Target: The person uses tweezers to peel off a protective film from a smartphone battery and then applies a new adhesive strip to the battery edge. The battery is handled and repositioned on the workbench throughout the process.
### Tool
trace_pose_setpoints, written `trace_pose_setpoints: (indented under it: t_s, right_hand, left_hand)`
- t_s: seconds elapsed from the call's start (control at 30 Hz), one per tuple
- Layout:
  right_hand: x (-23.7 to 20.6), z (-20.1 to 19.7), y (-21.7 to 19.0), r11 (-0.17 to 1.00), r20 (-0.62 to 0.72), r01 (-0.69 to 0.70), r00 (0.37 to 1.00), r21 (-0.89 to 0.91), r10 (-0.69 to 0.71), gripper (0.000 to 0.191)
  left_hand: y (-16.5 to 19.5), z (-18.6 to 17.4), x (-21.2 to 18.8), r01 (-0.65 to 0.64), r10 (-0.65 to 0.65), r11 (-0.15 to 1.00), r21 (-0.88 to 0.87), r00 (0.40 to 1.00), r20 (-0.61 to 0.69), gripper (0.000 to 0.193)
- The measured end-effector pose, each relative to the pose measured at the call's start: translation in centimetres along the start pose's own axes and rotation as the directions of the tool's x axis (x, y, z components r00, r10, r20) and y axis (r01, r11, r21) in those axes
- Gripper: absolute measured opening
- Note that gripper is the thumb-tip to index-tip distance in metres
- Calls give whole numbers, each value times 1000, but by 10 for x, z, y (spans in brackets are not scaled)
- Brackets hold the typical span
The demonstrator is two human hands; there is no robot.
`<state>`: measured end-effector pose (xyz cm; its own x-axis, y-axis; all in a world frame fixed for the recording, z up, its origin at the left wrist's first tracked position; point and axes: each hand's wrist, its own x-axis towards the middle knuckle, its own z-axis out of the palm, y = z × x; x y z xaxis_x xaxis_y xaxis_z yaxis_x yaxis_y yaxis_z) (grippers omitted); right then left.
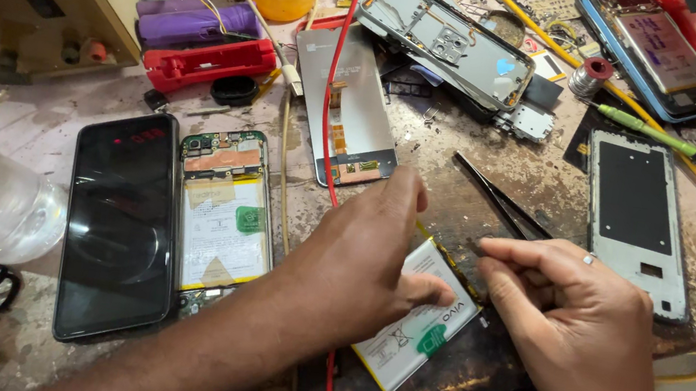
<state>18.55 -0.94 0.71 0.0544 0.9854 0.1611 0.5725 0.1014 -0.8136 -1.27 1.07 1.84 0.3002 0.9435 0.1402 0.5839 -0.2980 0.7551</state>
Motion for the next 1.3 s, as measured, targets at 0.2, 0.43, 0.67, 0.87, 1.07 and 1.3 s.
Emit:
trace_pose_setpoints:
  t_s: [0.2,0.43,0.67,0.87,1.07,1.3]
  right_hand:
    - [1,4,-7,994,-5,29,1000,-101,-30,19]
    - [2,5,4,986,24,138,990,-94,-136,23]
    - [11,-13,22,992,107,74,991,107,-85,24]
    - [12,-30,21,908,164,-45,986,416,-27,34]
    - [9,-35,35,975,94,53,993,215,-75,24]
    - [5,-44,37,930,110,347,936,-122,-335,15]
  left_hand:
    - [4,2,-11,-30,34,997,74,998,-60,60]
    - [10,6,-20,-53,102,967,247,977,-190,63]
    - [20,13,-29,-54,82,951,306,993,-80,46]
    - [19,17,-33,-131,138,935,329,990,2,69]
    - [16,3,-29,-294,297,934,203,955,16,57]
    - [1,-19,-9,-514,476,845,149,849,230,52]
